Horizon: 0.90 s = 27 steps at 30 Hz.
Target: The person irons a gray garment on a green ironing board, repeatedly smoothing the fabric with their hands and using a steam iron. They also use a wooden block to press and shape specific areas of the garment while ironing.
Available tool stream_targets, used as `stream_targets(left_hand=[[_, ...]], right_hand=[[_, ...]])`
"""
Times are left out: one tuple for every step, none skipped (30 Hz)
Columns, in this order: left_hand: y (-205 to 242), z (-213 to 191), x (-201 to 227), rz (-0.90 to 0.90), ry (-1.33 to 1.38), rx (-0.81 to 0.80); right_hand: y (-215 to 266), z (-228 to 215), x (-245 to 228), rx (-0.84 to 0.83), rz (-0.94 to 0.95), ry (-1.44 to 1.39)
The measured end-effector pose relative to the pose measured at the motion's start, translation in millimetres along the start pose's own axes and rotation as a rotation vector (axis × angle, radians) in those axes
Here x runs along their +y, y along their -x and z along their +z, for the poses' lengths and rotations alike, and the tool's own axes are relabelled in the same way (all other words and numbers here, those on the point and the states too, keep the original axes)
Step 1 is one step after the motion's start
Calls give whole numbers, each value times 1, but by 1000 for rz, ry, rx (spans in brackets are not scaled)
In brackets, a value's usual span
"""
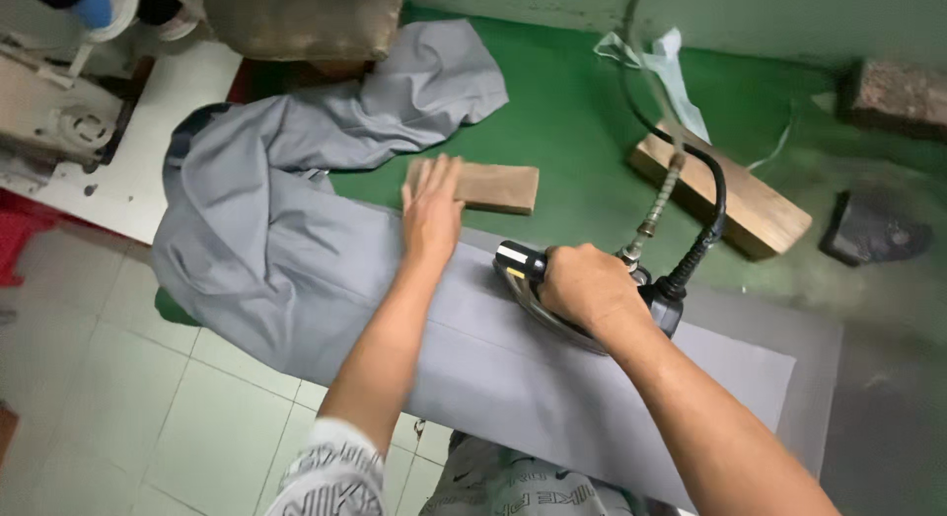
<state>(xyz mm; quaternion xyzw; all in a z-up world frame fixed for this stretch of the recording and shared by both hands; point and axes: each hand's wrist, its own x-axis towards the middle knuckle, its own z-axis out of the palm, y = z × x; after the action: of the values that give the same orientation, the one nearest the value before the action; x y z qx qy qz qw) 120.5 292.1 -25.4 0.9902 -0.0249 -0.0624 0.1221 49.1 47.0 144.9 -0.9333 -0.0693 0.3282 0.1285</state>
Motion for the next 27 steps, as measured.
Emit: stream_targets(left_hand=[[22, -4, -2, -17, 147, 218], [44, -7, -3, -31, 294, 440], [60, 2, -9, -36, 288, 442], [77, 12, -15, -21, 282, 450], [94, 24, -20, -8, 279, 458], [97, 21, -21, -14, 276, 459], [100, 19, -22, -29, 188, 337], [102, 18, -24, -43, 101, 215], [102, 19, -29, -48, 103, 214], [101, 21, -34, -92, 60, 158], [99, 21, -40, -132, 17, 103], [95, 18, -43, -133, 17, 103], [94, 15, -45, -152, 30, 106], [94, 13, -47, -171, 42, 109], [93, 13, -50, -174, 45, 106], [92, 13, -53, -185, 92, 101], [89, 12, -55, -193, 139, 97], [88, 16, -59, -193, 141, 96], [87, 19, -62, -205, 218, 107], [86, 22, -66, -217, 296, 117], [85, 27, -72, -219, 297, 117], [85, 31, -77, -212, 298, 105], [83, 35, -82, -202, 298, 95], [83, 30, -79, -203, 300, 97], [85, 25, -75, -209, 320, 85], [86, 20, -71, -215, 340, 72], [89, 11, -65, -212, 340, 71]], right_hand=[[4, -6, -8, 1, -26, 7], [7, -12, -16, 2, -52, 14], [5, -15, -24, 1, -59, 13], [3, -19, -33, -12, -68, 23], [1, -21, -40, -25, -76, 35], [-3, -21, -47, -29, -82, 37], [-8, -20, -53, -17, -95, 17], [-12, -19, -59, -5, -109, -4], [-24, -13, -64, -9, -111, -1], [-35, -6, -69, 0, -124, -21], [-47, 0, -75, 11, -135, -42], [-48, -6, -85, 11, -136, -41], [-48, -10, -94, 14, -112, -78], [-48, -14, -103, 18, -89, -115], [-56, -11, -108, 14, -87, -112], [-64, -8, -113, 17, -98, -112], [-72, -5, -117, 23, -109, -113], [-77, -2, -119, 22, -106, -111], [-82, 0, -122, 23, -119, -118], [-86, 3, -124, 24, -131, -125], [-85, 2, -126, 22, -131, -123], [-83, 1, -128, 24, -119, -118], [-82, -1, -129, 28, -106, -113], [-78, -3, -129, 29, -107, -110], [-73, -5, -129, 27, -91, -110], [-68, -6, -128, 26, -76, -111], [-62, -8, -123, 28, -72, -112]])
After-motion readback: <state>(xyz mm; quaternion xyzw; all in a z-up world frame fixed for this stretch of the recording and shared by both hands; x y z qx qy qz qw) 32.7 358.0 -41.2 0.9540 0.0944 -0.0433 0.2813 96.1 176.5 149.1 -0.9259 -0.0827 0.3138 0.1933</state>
